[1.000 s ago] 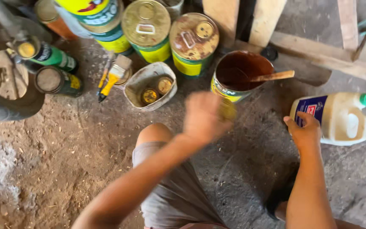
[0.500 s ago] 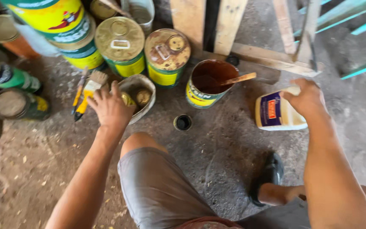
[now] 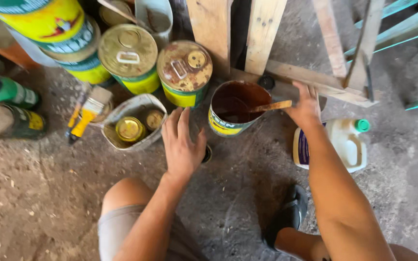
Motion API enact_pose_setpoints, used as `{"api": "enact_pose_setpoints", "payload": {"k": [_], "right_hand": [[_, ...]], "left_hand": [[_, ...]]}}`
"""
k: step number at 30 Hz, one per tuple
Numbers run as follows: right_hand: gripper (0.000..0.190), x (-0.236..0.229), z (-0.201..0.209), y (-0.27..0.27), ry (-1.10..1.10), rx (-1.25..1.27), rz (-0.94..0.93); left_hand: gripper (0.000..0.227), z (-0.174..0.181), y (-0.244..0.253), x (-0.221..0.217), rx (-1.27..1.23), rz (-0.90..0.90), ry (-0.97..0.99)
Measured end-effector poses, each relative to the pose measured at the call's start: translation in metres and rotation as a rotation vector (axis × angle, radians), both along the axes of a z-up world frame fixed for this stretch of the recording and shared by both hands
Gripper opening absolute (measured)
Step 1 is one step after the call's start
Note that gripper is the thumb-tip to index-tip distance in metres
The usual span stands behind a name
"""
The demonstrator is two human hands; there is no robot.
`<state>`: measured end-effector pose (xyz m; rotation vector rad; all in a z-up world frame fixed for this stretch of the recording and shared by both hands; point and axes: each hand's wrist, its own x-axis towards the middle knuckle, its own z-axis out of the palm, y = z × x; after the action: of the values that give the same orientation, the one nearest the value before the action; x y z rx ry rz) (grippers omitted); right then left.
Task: The person mixes liquid stains by pouring a dark liquid into a larger container, stirring with a wooden stick, and then adding components from small jars and a large white jug.
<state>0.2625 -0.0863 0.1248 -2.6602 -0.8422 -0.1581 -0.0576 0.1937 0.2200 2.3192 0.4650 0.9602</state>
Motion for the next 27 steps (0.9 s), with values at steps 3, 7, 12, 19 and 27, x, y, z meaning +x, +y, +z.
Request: {"api": "enact_pose_setpoints", "payload": {"k": [3, 7, 12, 19, 27], "right_hand": [[0.089, 0.048, -0.042, 0.011, -0.010, 0.026, 0.117], [0.093, 0.095, -0.060, 0.057, -0.018, 0.017, 0.307], [0.037, 0.097, -0.062, 0.076, 0.039, -0.203, 0.333], [0.048, 0.072, -0.023, 0.087, 0.140, -0.257, 0.053], [0.046, -0.020, -0.006, 0.008, 0.043, 0.140, -0.513]], "left_hand": [[0.068, -0.032, -0.006, 0.000, 0.006, -0.041, 0.127], [0.068, -0.038, -0.018, -0.003, 0.017, -0.060, 0.178], [0.070, -0.038, -0.033, 0.002, -0.011, -0.134, 0.236], [0.062, -0.049, -0.027, 0.007, -0.074, -0.120, 0.251], [0.043, -0.063, -0.012, 0.014, -0.142, -0.022, 0.168]]}}
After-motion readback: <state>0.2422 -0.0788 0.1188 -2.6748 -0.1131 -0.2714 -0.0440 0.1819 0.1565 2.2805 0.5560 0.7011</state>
